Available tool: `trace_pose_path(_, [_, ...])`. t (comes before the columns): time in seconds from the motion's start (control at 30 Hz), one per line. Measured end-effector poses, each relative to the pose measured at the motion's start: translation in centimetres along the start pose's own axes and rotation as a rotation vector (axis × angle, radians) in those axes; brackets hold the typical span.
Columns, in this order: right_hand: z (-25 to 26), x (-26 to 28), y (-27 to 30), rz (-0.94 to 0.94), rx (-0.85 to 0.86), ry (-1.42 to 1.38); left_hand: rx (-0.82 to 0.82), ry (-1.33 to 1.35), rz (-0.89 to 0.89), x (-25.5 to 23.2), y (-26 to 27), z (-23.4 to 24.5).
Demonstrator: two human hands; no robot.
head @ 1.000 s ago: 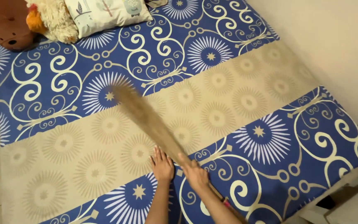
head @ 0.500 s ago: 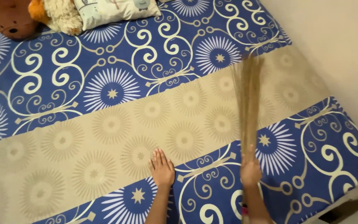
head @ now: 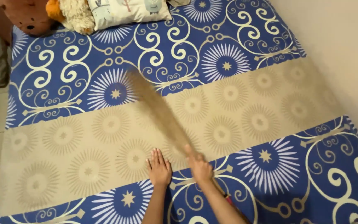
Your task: Positioning a decorative runner on a bed and smoothing the surface with a broom.
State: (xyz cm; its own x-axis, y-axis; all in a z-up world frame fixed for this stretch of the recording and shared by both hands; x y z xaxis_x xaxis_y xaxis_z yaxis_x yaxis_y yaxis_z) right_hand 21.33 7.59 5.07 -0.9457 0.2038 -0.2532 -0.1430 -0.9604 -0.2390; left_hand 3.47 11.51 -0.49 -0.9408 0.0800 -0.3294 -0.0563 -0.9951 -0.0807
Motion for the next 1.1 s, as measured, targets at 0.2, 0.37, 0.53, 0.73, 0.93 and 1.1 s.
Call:
trace_pose_path(0.2, [-7.1,-18.4,1.1,-0.394,0.458,-0.142,-0.078,-0.058,0.107,-1.9,-0.3,0.8])
trace_pose_path(0.37, [-4.9,-24.7,0.2,-0.443,0.457,-0.256,-0.115,-0.066,0.095,-7.8,-0.5,-0.4])
trace_pose_path(0.53, [-3.9,-16.5,-2.7,-0.092,0.308,-0.420,-0.042,0.044,0.048,-15.8,-2.5,-4.1])
trace_pose_path(0.73, [-3.8,-15.0,-5.8,0.145,0.006,-0.066,0.007,0.033,0.133,-17.8,-2.7,-6.0])
trace_pose_path(0.93, [-9.2,-31.7,-7.8,-0.229,0.299,-0.110,-0.067,0.029,0.161,-18.2,-2.7,-4.7])
trace_pose_path(1.1, [-10.6,-40.3,-6.5,-0.582,0.482,-0.250,-0.065,-0.037,0.193,-18.8,-3.4,-5.2])
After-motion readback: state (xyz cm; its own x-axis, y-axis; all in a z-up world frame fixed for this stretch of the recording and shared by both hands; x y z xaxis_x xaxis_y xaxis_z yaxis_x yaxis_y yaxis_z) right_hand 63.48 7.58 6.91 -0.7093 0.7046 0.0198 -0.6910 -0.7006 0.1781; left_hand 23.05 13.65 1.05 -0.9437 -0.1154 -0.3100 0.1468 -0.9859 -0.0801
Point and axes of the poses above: each hand's wrist, its own y-axis away from the middle knuckle, its own z-axis out of the back of the hand, x = y × z, the point moved 10 cm from there along -y, towards the middle knuckle, and after that the axes turned 6 degrees about y, right-handed, at the moved point
